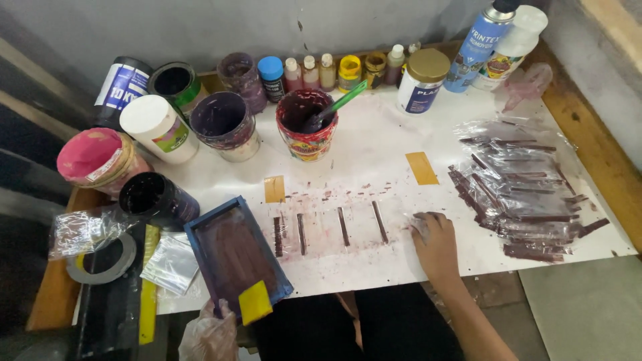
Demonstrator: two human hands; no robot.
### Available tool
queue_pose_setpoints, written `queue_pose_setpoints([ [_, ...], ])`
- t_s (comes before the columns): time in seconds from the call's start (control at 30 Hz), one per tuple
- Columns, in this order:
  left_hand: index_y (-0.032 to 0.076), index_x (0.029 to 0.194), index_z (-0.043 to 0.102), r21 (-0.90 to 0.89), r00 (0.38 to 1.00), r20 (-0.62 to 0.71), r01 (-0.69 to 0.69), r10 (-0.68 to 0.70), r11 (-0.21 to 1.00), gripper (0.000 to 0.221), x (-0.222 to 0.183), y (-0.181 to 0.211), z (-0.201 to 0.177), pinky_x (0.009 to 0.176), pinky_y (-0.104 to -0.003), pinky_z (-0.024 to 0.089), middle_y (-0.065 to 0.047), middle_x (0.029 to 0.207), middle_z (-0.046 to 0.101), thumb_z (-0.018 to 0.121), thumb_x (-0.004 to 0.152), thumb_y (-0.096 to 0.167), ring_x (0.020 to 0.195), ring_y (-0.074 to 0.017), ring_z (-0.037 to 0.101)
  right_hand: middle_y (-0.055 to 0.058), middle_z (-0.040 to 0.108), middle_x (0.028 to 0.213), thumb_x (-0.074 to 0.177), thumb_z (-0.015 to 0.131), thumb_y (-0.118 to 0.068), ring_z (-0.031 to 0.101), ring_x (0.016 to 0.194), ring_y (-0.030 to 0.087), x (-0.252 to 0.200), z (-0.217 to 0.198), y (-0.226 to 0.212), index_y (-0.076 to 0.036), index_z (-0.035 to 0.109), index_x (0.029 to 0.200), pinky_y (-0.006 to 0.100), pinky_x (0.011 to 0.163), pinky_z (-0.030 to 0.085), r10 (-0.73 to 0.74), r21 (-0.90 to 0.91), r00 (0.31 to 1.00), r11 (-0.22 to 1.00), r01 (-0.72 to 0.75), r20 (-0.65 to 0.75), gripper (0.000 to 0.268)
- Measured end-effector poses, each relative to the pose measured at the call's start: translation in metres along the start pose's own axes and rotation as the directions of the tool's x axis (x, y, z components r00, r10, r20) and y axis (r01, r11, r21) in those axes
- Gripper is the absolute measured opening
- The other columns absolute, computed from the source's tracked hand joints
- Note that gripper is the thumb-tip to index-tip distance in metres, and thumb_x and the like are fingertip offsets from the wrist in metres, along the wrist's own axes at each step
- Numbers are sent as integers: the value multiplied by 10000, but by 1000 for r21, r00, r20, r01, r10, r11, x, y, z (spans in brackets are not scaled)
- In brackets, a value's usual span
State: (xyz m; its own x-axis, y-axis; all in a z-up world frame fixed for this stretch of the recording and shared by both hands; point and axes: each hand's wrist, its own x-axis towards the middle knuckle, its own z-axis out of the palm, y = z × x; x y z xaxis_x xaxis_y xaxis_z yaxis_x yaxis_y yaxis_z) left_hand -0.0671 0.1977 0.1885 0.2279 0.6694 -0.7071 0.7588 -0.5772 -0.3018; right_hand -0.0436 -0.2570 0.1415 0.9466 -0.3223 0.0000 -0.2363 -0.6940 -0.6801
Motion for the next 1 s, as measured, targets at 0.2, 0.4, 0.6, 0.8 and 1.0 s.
queue_pose_setpoints([
  [0.2,416,1606,236,201,993,93,-91,73,975,542,-11,5,-1,1244,-350,388,131,1711,224,349,1076,421,1546,-129,369,44,665,1242,933,665,-202,586,1115,318,14,10,23,-146,787,1114,465,1009,444,-135,-169,988,978,121,-70,226],
  [0.4,362,1333,696,-50,753,-578,-417,314,907,526,63,-32,55,886,-342,631,-45,920,855,491,937,639,1025,-193,794,8,682,1156,993,608,-279,637,1211,276,19,-1,17,-197,720,1109,452,1046,493,-37,-242,998,969,47,46,181],
  [0.6,361,1350,672,-57,798,-522,-384,301,921,522,71,-27,53,928,-354,596,-41,1059,816,466,949,623,1068,-237,776,177,740,1083,926,701,-171,698,1096,341,8,-47,2,-86,703,1159,465,1063,483,149,418,989,899,-131,-10,247],
  [0.8,361,1371,644,-44,832,-452,-380,321,924,518,90,-3,52,978,-368,554,-36,1226,770,435,963,604,1118,-289,754,221,736,1098,929,751,-208,695,1089,360,15,-125,20,-84,663,1323,490,1021,484,125,270,978,960,-76,-168,423],
  [1.0,451,1462,569,-151,916,-372,-218,149,964,571,156,31,79,1049,-395,465,-115,1243,796,461,940,653,1201,-338,698,175,731,1152,973,743,-60,670,1015,313,36,-219,39,-5,710,1266,454,924,505,78,-38,928,994,-98,-365,300],
])
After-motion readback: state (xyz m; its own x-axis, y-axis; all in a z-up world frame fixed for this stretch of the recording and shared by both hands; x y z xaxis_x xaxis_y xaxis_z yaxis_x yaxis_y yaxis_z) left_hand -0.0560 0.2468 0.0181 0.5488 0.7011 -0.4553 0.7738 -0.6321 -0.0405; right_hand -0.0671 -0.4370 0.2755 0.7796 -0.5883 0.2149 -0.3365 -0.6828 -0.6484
